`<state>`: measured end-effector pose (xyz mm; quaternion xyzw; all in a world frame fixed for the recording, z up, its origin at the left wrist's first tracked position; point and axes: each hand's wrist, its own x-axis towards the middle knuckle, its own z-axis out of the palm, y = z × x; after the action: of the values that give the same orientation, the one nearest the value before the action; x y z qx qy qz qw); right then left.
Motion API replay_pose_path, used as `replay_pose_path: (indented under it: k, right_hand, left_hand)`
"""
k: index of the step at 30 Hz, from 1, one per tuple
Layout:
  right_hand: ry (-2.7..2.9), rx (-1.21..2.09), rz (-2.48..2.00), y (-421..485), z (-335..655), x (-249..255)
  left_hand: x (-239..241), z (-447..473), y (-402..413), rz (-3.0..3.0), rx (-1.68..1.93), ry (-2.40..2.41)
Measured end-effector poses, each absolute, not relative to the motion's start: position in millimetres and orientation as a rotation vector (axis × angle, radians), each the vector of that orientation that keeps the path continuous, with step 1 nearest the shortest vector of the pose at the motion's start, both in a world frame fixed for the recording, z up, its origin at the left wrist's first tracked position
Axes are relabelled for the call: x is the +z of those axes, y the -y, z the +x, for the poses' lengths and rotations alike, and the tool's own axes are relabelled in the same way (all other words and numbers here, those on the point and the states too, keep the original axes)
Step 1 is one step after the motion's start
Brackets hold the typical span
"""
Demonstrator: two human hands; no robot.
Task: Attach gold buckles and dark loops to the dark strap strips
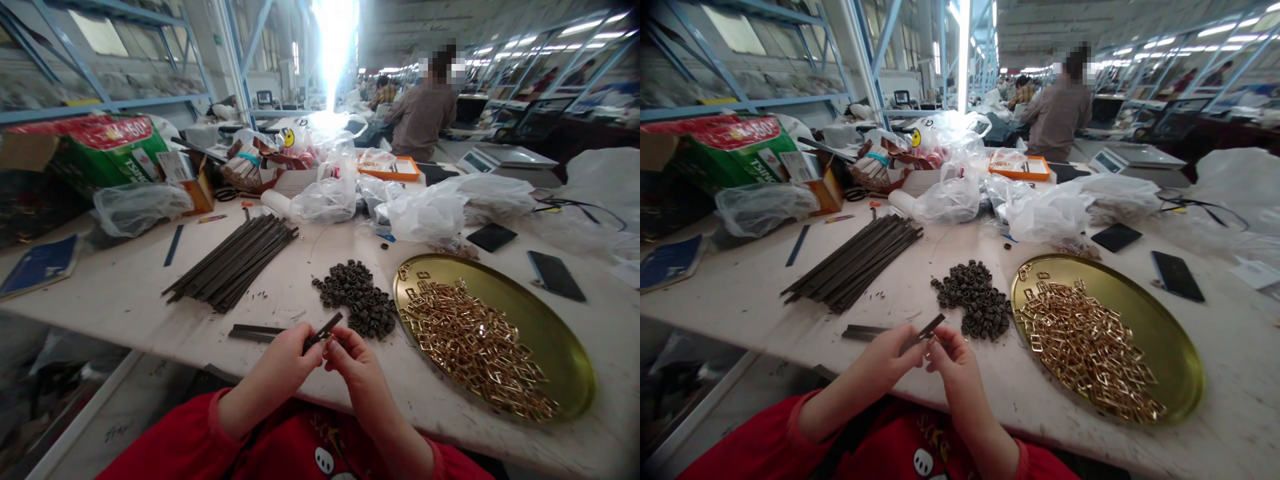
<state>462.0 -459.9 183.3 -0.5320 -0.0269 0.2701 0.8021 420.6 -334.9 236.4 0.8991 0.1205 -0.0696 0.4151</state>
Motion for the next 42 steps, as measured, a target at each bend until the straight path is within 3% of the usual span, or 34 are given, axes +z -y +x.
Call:
replay_pose_path:
  k: [9,25,42]
  right_hand:
    - [-0.095,0.57,-0.978,475.0,466.7,188.3]
    - [-0.236,0.855,-0.755,471.5,443.1,198.8]
    - [0.022,0.693,-1.11,462.7,431.7,174.3]
  left_hand:
    - [257.4,408.5,319.6,2.293,-0.31,-0.205]
    - [238.1,391.3,337.5,2.083,-0.184,-0.18]
    - [226.7,398.3,339.6,1.749,-0.212,-0.298]
